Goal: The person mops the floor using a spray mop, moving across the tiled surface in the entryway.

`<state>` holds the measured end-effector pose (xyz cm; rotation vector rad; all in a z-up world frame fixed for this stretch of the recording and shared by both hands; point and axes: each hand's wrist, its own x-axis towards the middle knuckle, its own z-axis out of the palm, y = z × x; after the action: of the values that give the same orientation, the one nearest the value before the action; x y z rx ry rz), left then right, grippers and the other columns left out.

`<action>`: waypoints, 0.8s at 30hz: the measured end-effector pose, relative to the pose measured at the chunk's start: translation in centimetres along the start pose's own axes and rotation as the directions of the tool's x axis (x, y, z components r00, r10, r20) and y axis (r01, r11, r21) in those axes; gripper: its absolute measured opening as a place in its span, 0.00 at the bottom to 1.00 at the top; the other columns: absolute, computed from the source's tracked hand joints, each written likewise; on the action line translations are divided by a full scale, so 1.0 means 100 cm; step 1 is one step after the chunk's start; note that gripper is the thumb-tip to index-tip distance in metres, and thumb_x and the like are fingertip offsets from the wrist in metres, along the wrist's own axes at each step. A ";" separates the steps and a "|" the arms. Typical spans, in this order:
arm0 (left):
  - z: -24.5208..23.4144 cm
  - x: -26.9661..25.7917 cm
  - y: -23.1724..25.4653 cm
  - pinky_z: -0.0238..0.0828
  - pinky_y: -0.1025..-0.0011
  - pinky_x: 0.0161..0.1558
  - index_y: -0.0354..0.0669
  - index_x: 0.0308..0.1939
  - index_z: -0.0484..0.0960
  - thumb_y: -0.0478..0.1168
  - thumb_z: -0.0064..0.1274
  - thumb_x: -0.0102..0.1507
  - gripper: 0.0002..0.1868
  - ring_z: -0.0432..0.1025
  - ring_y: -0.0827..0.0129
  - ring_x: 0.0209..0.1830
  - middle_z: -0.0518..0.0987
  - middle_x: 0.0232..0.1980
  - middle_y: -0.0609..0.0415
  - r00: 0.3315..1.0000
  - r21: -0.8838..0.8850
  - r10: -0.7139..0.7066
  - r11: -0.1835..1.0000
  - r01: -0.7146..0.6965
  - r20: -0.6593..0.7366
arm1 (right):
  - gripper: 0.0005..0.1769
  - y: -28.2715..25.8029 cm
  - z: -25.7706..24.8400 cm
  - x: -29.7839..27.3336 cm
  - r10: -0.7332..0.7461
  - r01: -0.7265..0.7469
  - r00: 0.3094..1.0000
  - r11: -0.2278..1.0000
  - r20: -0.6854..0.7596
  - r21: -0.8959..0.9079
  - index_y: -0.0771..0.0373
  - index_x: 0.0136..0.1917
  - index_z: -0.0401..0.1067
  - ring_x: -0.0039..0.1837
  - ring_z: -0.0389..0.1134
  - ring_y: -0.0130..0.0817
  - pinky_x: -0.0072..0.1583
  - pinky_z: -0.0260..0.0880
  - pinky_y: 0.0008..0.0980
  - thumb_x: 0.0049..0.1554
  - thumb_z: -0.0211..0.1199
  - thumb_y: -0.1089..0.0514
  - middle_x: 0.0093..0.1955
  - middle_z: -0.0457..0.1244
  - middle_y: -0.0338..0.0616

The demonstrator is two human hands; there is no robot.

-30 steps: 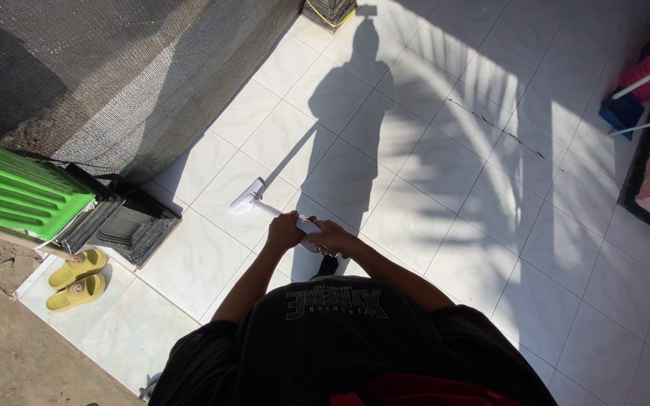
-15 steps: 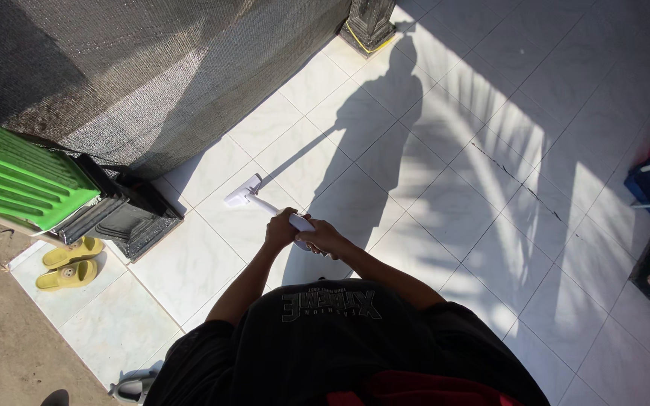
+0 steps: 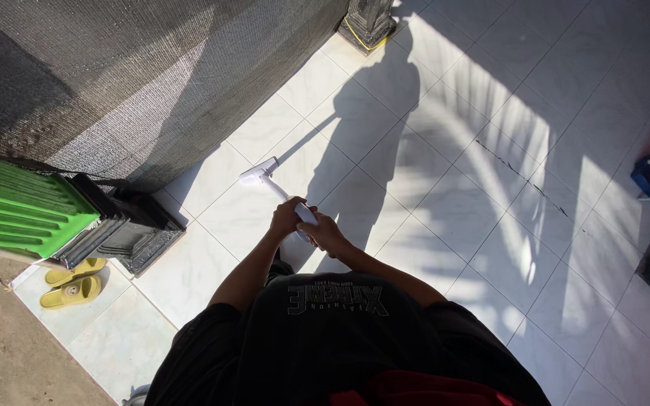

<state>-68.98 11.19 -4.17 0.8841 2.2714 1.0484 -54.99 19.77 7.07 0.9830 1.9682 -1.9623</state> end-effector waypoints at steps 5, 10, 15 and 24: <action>-0.021 0.062 0.003 0.79 0.64 0.48 0.50 0.54 0.82 0.48 0.64 0.56 0.22 0.83 0.58 0.47 0.87 0.45 0.48 0.981 0.007 0.069 0.997 -0.072 0.183 | 0.21 -0.027 0.009 0.032 -0.011 0.032 0.990 0.988 -0.142 0.150 0.68 0.57 0.66 0.27 0.60 0.26 0.30 0.60 0.29 0.57 0.63 0.52 0.29 0.60 0.39; -0.059 0.117 -0.016 0.80 0.63 0.46 0.45 0.52 0.79 0.47 0.67 0.54 0.25 0.82 0.55 0.46 0.86 0.45 0.50 0.956 -0.107 0.210 0.976 -0.191 0.205 | 0.23 -0.052 0.035 0.097 -0.011 0.054 0.985 0.967 -0.170 0.249 0.74 0.56 0.64 0.29 0.61 0.26 0.33 0.63 0.29 0.60 0.63 0.51 0.30 0.60 0.39; -0.080 0.160 -0.026 0.79 0.62 0.46 0.48 0.51 0.82 0.45 0.66 0.53 0.22 0.82 0.55 0.45 0.86 0.44 0.51 0.926 -0.089 0.282 0.959 -0.268 0.253 | 0.16 -0.096 0.040 0.117 0.051 0.018 0.973 0.956 -0.226 0.294 0.61 0.54 0.63 0.29 0.59 0.26 0.34 0.61 0.29 0.58 0.62 0.51 0.29 0.59 0.38; -0.071 0.220 -0.017 0.79 0.64 0.44 0.47 0.48 0.82 0.45 0.66 0.55 0.19 0.83 0.59 0.44 0.86 0.42 0.51 0.848 -0.166 0.335 0.942 -0.292 0.409 | 0.17 -0.109 0.028 0.151 0.028 0.138 0.935 0.891 -0.354 0.433 0.66 0.49 0.63 0.30 0.58 0.25 0.34 0.61 0.28 0.60 0.64 0.51 0.30 0.58 0.37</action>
<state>-89.02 22.84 -4.74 1.3331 1.7263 0.9662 -73.59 22.91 7.13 1.4968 1.7338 -2.4943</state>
